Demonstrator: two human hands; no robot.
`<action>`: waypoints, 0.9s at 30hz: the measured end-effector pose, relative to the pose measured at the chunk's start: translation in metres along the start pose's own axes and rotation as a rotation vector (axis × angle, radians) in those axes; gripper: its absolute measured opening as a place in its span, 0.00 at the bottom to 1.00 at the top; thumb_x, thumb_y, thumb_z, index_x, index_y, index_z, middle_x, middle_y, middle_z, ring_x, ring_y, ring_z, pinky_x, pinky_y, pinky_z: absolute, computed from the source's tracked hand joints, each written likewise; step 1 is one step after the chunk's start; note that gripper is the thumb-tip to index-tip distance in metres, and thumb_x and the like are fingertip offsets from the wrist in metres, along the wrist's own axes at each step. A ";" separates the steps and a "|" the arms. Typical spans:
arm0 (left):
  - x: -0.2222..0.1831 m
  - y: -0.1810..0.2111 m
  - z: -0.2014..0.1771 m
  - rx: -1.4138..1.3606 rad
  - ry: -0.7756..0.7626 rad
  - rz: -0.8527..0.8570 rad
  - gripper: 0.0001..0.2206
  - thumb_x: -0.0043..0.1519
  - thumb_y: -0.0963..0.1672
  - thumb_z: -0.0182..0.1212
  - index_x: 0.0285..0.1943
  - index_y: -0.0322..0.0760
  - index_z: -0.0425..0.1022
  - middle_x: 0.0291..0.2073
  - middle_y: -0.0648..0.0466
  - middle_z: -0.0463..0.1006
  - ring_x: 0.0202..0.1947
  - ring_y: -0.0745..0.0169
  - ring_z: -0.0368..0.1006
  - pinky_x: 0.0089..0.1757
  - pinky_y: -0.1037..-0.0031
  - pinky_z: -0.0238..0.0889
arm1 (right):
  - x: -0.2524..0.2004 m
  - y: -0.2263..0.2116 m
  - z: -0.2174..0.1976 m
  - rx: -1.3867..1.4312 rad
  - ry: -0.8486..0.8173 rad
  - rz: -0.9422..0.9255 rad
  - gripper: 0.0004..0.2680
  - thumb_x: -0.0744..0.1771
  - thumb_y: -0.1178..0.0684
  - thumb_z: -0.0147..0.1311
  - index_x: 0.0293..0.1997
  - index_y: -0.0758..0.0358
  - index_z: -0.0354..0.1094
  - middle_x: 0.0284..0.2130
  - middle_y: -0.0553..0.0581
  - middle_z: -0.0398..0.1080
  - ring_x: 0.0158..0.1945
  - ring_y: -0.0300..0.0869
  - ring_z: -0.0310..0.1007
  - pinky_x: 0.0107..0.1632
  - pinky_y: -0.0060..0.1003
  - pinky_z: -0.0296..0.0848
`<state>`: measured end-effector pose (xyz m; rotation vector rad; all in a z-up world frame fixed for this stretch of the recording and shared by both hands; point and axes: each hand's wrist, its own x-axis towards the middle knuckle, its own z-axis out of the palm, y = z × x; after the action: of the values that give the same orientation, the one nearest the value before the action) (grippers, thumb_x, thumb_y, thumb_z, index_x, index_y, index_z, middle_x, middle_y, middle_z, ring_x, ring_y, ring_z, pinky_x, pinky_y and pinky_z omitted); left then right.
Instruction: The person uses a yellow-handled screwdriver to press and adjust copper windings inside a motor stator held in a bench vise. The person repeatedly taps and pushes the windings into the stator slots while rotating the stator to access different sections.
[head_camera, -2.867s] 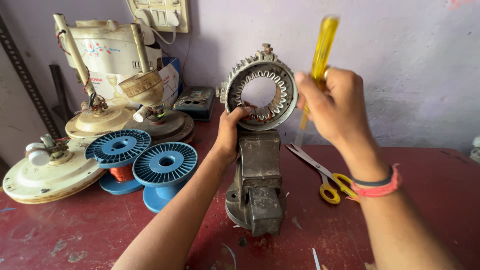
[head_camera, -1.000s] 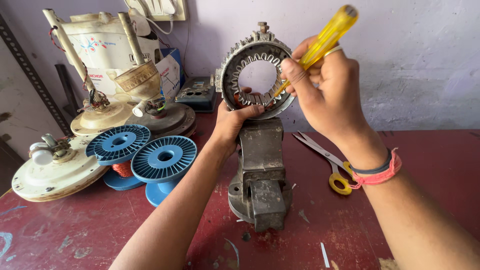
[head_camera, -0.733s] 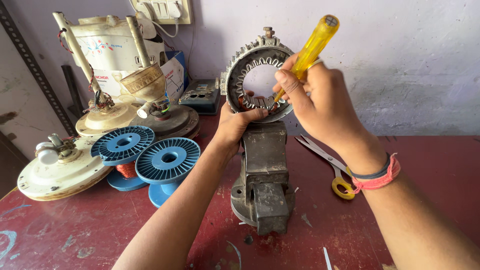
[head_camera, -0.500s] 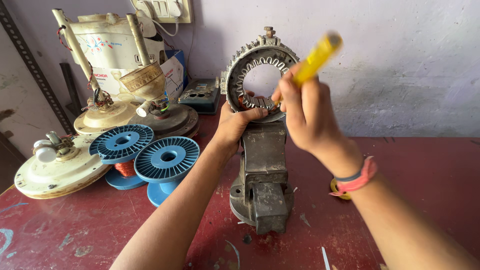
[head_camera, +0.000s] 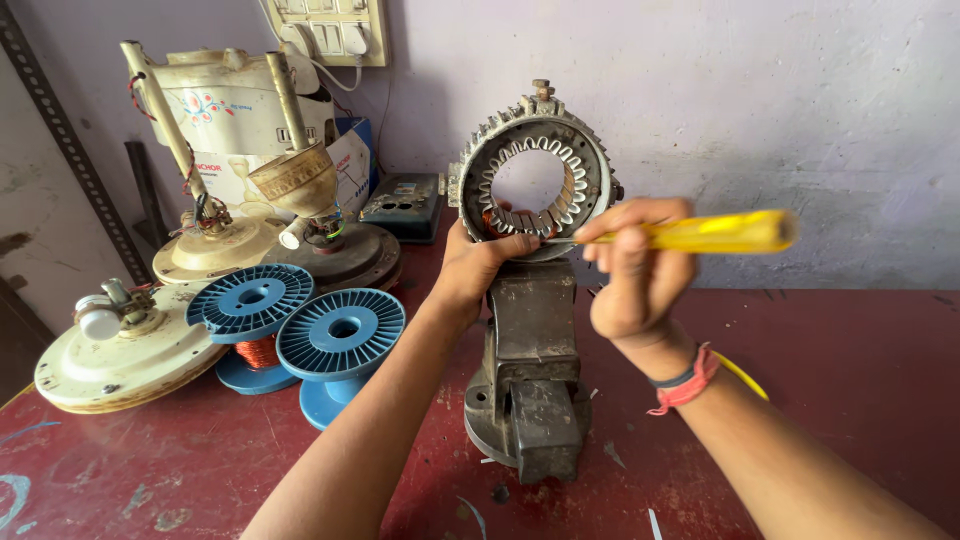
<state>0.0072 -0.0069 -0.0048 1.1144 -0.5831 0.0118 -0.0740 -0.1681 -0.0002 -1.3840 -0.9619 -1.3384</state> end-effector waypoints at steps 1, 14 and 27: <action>-0.001 0.001 -0.001 -0.002 -0.007 -0.002 0.22 0.49 0.36 0.71 0.53 0.29 0.73 0.41 0.48 0.82 0.40 0.60 0.79 0.42 0.70 0.74 | 0.004 -0.002 -0.001 0.003 0.057 0.001 0.13 0.76 0.42 0.45 0.49 0.64 0.57 0.29 0.58 0.70 0.25 0.32 0.59 0.32 0.26 0.65; -0.004 0.012 0.004 0.016 -0.002 -0.055 0.20 0.48 0.37 0.70 0.51 0.29 0.73 0.39 0.47 0.82 0.38 0.58 0.79 0.42 0.68 0.75 | 0.018 -0.011 -0.012 -0.096 0.005 0.038 0.13 0.77 0.45 0.47 0.45 0.66 0.59 0.24 0.56 0.68 0.22 0.31 0.59 0.29 0.25 0.60; -0.006 0.004 0.005 -0.069 -0.054 0.064 0.14 0.53 0.36 0.68 0.48 0.26 0.77 0.38 0.47 0.82 0.36 0.58 0.78 0.40 0.68 0.74 | 0.022 -0.007 -0.022 -0.011 0.049 0.116 0.14 0.78 0.46 0.47 0.46 0.69 0.58 0.24 0.57 0.65 0.21 0.35 0.61 0.26 0.27 0.61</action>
<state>-0.0012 -0.0078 -0.0023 1.0316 -0.6632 0.0170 -0.0846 -0.1894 0.0213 -1.3879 -0.8297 -1.2863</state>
